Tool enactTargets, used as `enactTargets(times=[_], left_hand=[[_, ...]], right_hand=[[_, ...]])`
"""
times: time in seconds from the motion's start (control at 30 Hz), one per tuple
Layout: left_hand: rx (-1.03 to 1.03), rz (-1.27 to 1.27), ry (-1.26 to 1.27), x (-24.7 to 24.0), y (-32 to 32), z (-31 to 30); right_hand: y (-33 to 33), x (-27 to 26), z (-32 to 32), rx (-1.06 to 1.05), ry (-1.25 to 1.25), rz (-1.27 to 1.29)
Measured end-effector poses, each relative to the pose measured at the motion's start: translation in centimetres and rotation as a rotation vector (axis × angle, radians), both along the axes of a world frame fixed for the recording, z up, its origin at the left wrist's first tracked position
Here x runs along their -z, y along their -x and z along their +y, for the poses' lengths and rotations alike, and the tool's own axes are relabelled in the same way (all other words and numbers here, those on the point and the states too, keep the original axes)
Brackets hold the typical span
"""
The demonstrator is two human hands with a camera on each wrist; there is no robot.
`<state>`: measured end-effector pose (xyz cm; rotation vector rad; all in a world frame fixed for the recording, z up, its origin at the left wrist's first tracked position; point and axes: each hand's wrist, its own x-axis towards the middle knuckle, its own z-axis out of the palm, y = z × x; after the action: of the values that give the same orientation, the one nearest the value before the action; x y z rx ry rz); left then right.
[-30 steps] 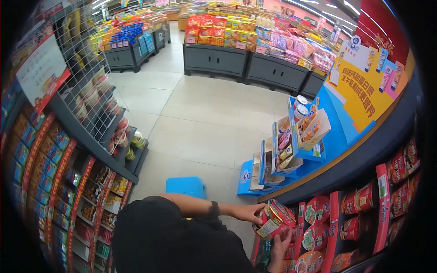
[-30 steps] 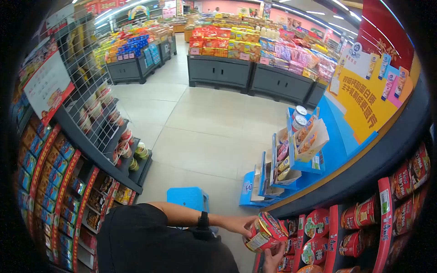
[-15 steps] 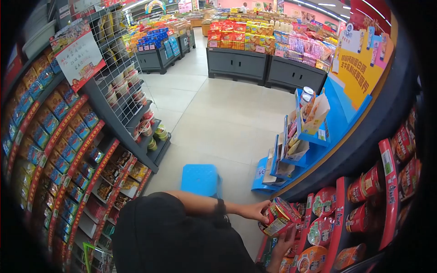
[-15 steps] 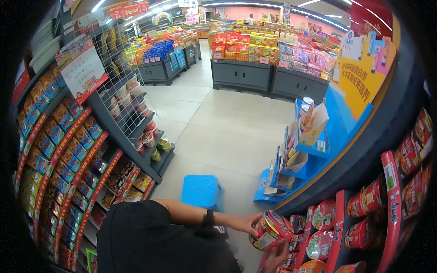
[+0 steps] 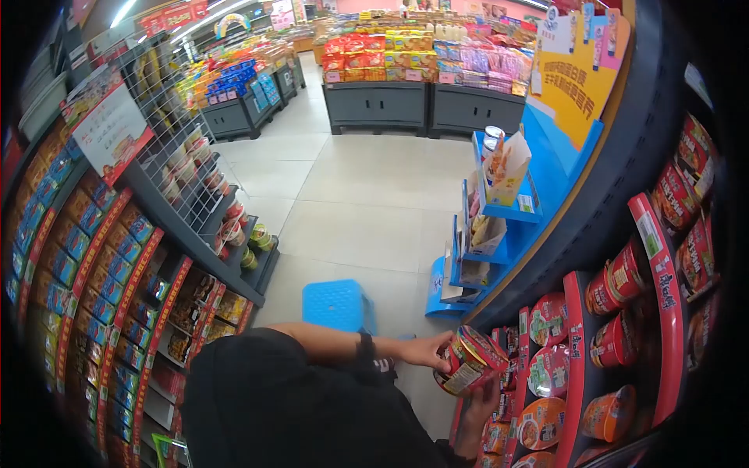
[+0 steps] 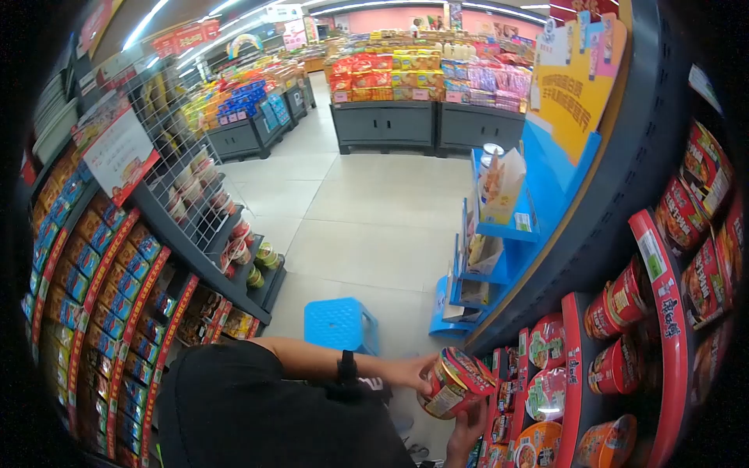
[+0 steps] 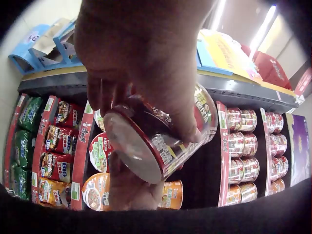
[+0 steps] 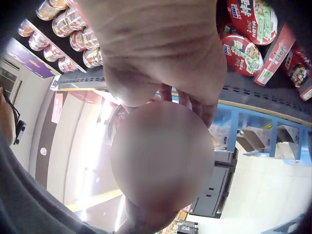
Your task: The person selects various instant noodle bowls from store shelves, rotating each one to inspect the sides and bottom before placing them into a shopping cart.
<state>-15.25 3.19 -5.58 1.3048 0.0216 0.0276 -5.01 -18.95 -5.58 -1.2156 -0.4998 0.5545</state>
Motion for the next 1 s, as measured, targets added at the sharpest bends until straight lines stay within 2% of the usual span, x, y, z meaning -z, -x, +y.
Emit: enactTargets(times=[0.17,0.37,0.4,0.47,0.5,0.57,0.6,0.63,0.67,0.7,0.77,0.87,0.97,1.0], left_hand=[[0.074,-0.014,0.007,-0.1,-2.5,2.0],[0.247,0.013,0.0,-3.2,-7.2,6.1],[0.235,-0.053,-0.082,-1.7,-8.3,6.9],[0.308,-0.078,-0.038,-1.5,-10.5,8.9],[0.277,-0.125,0.038,-1.7,-11.3,9.4],[0.257,-0.136,-0.085,-1.5,-13.0,11.0],[0.269,-0.084,0.1,-3.1,-13.4,11.5],[0.263,-0.059,0.09,-1.3,-14.5,12.0],[0.197,-0.041,0.053,-3.3,-15.2,12.2],[0.183,-0.076,0.072,-1.4,-15.8,12.7],[0.355,0.374,0.367,-5.3,-16.1,13.3],[0.583,0.472,0.541,-5.5,-17.5,14.2],[0.701,0.511,0.478,-6.5,-18.7,13.8],[0.68,0.552,0.48,-6.7,-19.2,13.2]], right_hand=[[-1.0,-0.3,1.2,0.05,0.015,0.025],[-3.0,-1.2,3.7,0.246,0.045,0.037],[-3.6,-1.5,4.3,0.255,0.054,0.058],[-4.2,-2.2,5.6,0.279,0.073,0.09],[-4.5,-2.7,6.4,0.298,0.094,0.104],[-5.5,-2.9,7.5,0.349,0.216,-0.102],[-6.0,-3.5,8.2,0.33,0.195,-0.12],[-6.3,-3.8,8.9,0.306,0.169,-0.134],[-6.0,-4.4,9.4,0.309,0.15,-0.065],[-5.7,-5.0,10.1,0.309,0.118,-0.002],[-5.1,-6.5,11.4,0.355,0.178,-0.022],[-5.0,-6.9,11.5,0.409,0.221,-0.035],[-4.1,-7.6,11.6,0.494,0.253,-0.005],[-3.9,-7.5,11.3,0.525,0.264,-0.006]])
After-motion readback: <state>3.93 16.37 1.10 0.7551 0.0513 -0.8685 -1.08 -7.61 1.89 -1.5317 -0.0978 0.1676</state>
